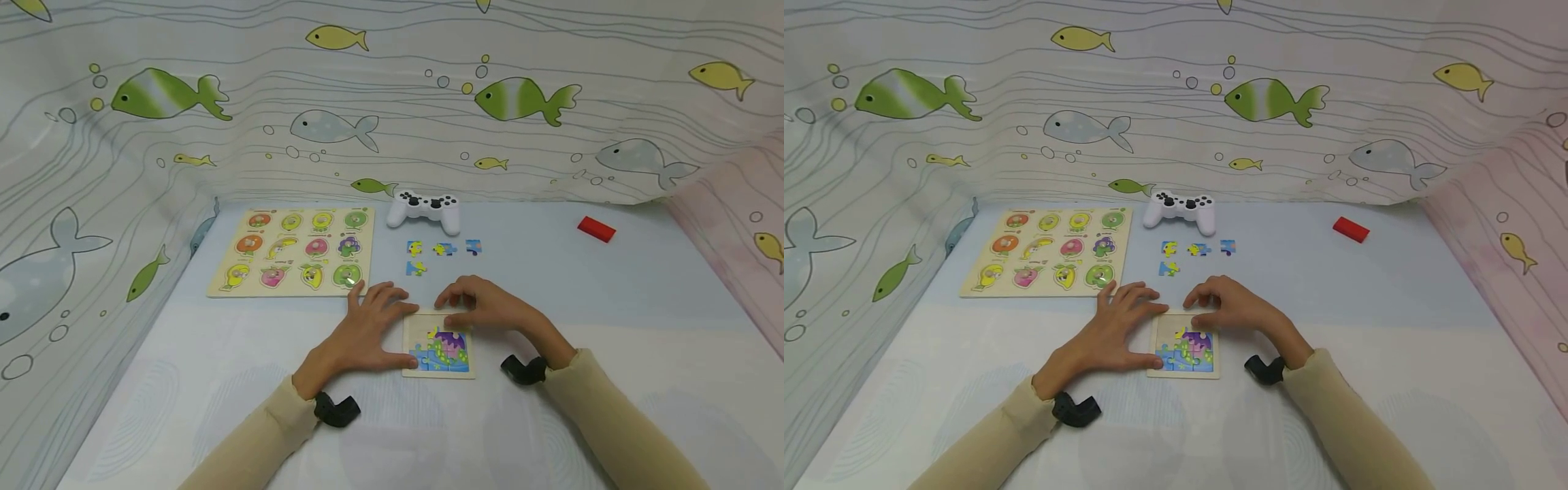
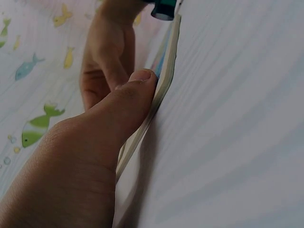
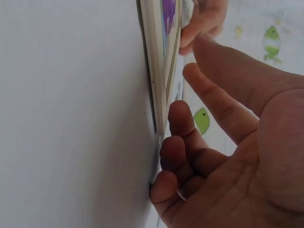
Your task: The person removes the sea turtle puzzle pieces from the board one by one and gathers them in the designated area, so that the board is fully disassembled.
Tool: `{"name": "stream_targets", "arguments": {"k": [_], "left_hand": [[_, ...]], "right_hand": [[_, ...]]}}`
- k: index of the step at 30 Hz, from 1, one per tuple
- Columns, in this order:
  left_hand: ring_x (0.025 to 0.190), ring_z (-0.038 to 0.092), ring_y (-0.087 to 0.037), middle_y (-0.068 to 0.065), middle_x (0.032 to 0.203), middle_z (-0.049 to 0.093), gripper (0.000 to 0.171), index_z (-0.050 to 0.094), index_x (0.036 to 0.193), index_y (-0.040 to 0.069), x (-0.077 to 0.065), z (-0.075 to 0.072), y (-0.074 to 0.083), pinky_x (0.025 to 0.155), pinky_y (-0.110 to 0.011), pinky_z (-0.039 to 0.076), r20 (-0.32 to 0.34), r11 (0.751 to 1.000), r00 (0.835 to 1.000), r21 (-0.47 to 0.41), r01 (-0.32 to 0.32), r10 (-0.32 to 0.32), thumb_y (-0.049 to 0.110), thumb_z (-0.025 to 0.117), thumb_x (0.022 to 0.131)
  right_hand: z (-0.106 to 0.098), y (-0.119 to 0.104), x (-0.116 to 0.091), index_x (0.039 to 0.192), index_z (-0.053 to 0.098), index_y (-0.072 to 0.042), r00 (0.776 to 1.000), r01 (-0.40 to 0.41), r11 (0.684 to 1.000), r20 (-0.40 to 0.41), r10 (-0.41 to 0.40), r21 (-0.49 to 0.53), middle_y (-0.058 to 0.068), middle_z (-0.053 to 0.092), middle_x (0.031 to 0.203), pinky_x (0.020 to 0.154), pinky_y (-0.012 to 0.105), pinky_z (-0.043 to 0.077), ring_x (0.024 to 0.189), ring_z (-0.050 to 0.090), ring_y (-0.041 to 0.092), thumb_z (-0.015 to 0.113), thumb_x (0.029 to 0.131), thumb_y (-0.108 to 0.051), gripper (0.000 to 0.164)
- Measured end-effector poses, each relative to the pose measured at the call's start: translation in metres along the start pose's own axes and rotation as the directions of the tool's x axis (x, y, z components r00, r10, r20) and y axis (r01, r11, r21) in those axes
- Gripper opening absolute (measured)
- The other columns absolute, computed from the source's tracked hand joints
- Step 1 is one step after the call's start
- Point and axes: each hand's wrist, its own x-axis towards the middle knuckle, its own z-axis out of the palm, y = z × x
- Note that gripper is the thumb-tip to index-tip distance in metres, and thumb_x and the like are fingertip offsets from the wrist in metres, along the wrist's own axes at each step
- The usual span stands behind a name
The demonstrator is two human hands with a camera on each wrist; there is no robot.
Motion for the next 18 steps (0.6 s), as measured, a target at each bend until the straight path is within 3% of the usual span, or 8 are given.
{"name": "stream_targets", "arguments": {"k": [11,18], "left_hand": [[0.147,0.033,-0.029,-0.001,0.148,0.047,0.086,0.056,0.142,0.029,0.0,0.001,0.0,0.116,-0.071,0.009,-0.024,1.0,0.999,0.01,-0.028,0.029,0.077,0.07,0.073],[0.147,0.033,-0.03,-0.001,0.148,0.047,0.085,0.057,0.142,0.029,0.0,0.0,0.0,0.117,-0.071,0.009,-0.028,1.0,0.999,0.002,-0.026,0.026,0.076,0.071,0.073]], "right_hand": [[0.009,-0.004,-0.006,0.112,0.076,-0.02,0.993,0.113,0.989,-0.006,-0.114,-0.091,-0.001,0.065,0.102,0.081,0.031,0.038,0.096,0.049,0.018,0.081,0.086,-0.019,0.026],[0.012,-0.007,-0.007,0.11,0.077,-0.02,0.991,0.124,0.984,-0.031,-0.129,-0.132,0.001,0.061,0.097,0.076,0.028,0.036,0.091,0.046,0.017,0.082,0.085,-0.016,0.026]]}}
